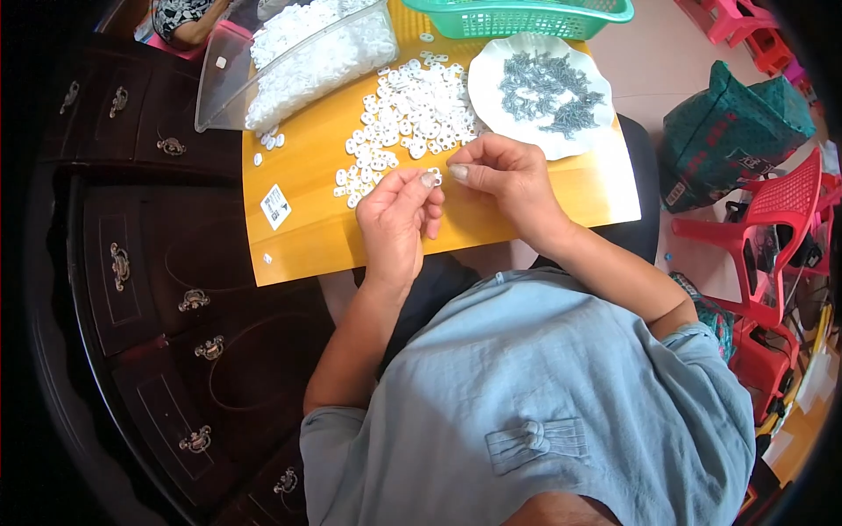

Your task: Assembling tiny metal components into small white plastic pieces by hand.

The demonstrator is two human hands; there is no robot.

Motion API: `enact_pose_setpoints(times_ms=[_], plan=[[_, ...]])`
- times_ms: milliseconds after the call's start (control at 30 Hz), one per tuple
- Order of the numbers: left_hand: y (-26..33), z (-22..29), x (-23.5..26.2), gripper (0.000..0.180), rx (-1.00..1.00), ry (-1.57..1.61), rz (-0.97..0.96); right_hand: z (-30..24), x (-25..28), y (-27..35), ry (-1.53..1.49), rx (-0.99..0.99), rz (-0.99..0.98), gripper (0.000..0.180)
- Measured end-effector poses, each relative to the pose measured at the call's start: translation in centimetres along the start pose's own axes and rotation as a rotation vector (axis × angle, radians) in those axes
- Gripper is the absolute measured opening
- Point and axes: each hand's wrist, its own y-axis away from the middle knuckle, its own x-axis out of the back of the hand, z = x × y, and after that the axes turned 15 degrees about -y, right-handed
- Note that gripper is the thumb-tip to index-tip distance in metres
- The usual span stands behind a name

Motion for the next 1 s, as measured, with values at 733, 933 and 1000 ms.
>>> enact_pose_setpoints(times_ms=[733, 933, 1000], plan=[[-1.1, -1.3, 0.7, 0.030, -1.258, -1.106, 0.239, -1.6, 0.0, -1.1, -0.149, -0.272, -0.010, 0.004], [0.3, -1.7, -1.4, 0.013, -0.495, -0.357, 0.172, -0.7, -0.6, -0.8, 0.013, -0.036, -0.003, 0.004], [0.5, -1.7, -1.9, 0.008, -0.227, -0.072, 0.179, 0.4, -0.8, -0.5, -0.047, -0.006, 0.057, 0.006]])
